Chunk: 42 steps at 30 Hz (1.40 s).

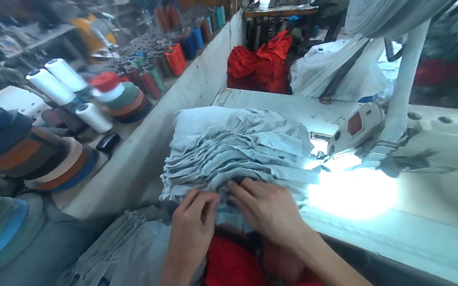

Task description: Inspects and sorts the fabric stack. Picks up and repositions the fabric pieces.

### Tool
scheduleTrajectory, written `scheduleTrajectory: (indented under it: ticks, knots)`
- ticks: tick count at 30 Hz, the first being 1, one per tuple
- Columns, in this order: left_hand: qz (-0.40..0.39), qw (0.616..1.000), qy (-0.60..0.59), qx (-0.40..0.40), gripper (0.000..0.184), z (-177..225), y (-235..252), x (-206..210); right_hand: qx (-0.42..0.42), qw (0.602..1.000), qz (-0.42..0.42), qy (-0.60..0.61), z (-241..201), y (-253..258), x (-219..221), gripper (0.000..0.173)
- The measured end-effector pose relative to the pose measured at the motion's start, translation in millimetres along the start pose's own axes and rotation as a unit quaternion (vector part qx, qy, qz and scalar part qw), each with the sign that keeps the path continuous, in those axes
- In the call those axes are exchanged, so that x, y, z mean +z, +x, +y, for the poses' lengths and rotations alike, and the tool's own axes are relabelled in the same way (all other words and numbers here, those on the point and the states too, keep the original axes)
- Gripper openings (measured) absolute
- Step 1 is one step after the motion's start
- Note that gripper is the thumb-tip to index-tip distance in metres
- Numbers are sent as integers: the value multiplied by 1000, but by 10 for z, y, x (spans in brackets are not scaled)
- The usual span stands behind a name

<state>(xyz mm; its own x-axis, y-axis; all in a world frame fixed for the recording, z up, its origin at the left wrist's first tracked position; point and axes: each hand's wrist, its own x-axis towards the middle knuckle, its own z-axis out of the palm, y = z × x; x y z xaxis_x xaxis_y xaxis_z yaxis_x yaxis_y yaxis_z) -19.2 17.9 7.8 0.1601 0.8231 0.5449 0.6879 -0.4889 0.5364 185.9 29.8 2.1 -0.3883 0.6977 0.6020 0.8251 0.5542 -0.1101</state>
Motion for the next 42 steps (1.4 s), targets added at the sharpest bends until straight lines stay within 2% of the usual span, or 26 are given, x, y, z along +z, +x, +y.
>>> scheduleTrajectory:
  ticks: [3,7,10,14,16,19,21,24,28,33,36,38,40,42]
  knots:
    - [11,1000,7,-19,15,-39,-64,23,-2,1000,12,-12,10,3,47,24]
    - [40,996,59,-49,17,-60,-136,68,62,998,-16,-8,86,-35,-33,37]
    - [66,996,35,-51,18,-13,-125,191,101,991,-47,72,139,-34,-59,23]
    - [76,996,35,-41,33,18,10,367,100,990,-11,101,174,12,-84,24]
    - [66,995,62,-30,26,-13,57,365,102,991,14,89,168,21,-93,22]
    - [33,994,104,-24,14,-40,29,197,107,991,7,80,159,-12,-127,25]
    - [7,992,120,-32,17,-82,-53,69,95,993,-14,65,130,-54,-151,28]
    - [-15,995,94,-40,18,-146,-186,-18,71,995,-55,45,-9,-89,-149,43]
    - [-19,997,-22,-69,19,-87,-298,-57,5,999,-39,14,-223,-60,32,28]
    - [-5,995,-69,-74,15,-92,-374,12,-43,999,-17,16,-285,-7,185,25]
    - [-13,994,-80,-79,15,-145,-420,6,20,1000,-16,14,-220,21,42,32]
    - [-22,993,-66,-91,16,-153,-431,4,71,996,-47,9,-114,87,-71,36]
    - [-40,993,-37,-106,16,-130,-386,5,123,985,-98,65,44,235,-177,25]
    - [-30,994,-22,-102,16,-102,-250,21,157,984,-22,85,265,367,-144,18]
